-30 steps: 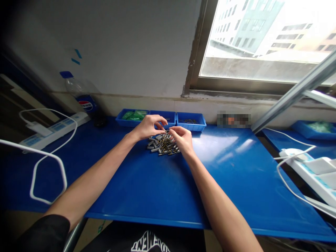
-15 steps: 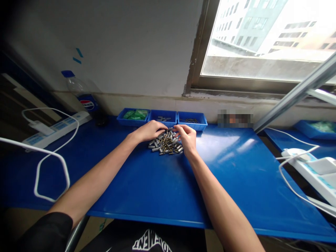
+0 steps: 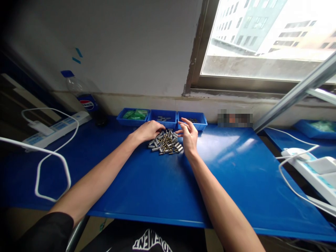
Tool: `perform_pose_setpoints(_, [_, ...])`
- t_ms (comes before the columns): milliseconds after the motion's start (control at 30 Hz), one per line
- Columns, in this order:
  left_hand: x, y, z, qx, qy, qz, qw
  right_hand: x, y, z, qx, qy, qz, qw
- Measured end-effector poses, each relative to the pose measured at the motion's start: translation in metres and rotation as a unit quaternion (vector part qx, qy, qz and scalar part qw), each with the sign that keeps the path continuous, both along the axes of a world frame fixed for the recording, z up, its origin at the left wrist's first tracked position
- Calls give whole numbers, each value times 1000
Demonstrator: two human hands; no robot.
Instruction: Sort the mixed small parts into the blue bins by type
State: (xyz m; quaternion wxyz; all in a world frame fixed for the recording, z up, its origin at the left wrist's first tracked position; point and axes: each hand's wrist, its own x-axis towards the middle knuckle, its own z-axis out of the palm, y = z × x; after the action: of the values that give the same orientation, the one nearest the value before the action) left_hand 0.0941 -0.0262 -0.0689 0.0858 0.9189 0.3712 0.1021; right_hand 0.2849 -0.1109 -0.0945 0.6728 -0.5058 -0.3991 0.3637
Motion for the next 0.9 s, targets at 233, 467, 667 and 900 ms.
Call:
perform_pose_setpoints(233, [2,-3,4,13,50,24,998,-1,-1,1,-10,-5,16,1000])
perform_pose_setpoints(467, [2,-7,5,45,83,49,994,-1,0,-2,-1,2,23,1000])
perform_pose_setpoints(667, [2,-7,4,60,72,77,993,-2,0,-5,-8,-8,25,1000])
perform_pose_setpoints(900, [1,-8,11,56,51,67,995,-2,0,-6,-6,-25,33,999])
